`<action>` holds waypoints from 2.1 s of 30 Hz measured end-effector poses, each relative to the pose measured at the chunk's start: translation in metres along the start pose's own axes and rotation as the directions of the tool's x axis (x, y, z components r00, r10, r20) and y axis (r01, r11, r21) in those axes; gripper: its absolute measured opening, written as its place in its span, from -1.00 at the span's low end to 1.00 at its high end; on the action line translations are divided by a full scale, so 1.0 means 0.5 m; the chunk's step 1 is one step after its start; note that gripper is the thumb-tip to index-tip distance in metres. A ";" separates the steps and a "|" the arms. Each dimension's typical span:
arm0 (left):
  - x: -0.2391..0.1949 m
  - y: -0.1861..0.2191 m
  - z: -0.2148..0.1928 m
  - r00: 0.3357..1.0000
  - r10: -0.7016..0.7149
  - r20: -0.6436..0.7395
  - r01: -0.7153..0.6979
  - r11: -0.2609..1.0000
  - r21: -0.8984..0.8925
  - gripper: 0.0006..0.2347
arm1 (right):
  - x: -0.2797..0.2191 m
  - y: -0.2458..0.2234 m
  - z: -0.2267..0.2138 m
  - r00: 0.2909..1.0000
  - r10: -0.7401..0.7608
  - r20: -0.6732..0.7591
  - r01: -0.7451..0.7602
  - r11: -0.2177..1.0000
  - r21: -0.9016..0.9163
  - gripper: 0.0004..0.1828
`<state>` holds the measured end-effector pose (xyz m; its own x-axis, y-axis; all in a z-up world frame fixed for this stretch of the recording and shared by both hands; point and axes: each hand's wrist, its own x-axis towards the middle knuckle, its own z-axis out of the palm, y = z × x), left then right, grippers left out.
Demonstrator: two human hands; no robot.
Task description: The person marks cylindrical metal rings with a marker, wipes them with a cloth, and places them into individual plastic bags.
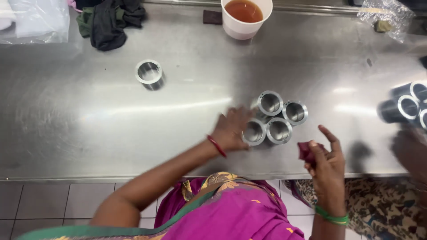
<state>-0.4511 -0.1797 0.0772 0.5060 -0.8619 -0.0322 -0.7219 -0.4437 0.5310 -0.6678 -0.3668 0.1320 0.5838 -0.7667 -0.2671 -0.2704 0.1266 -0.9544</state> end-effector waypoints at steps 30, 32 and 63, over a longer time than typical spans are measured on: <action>-0.067 -0.010 -0.115 0.866 -0.498 0.040 0.499 0.861 -0.097 -0.32 | 0.152 -0.081 0.082 0.851 0.076 0.520 -0.050 0.997 -0.063 -0.15; -0.032 -0.046 -0.142 0.826 -0.562 0.052 0.562 0.827 0.008 -0.42 | 0.176 -0.085 0.013 0.899 -0.018 0.438 -0.015 0.997 0.072 -0.13; -0.261 -0.015 -0.021 0.948 -0.313 0.049 0.182 0.410 -0.894 -0.25 | -0.099 -0.169 0.312 0.443 0.267 0.856 -0.204 0.960 -0.193 -0.23</action>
<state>-0.5067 -0.0612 0.0864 0.6827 -0.6907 -0.2385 0.2182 -0.1188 0.9686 -0.5545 -0.2414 0.2051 0.8419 0.2324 -0.4871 -0.5266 0.1565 -0.8355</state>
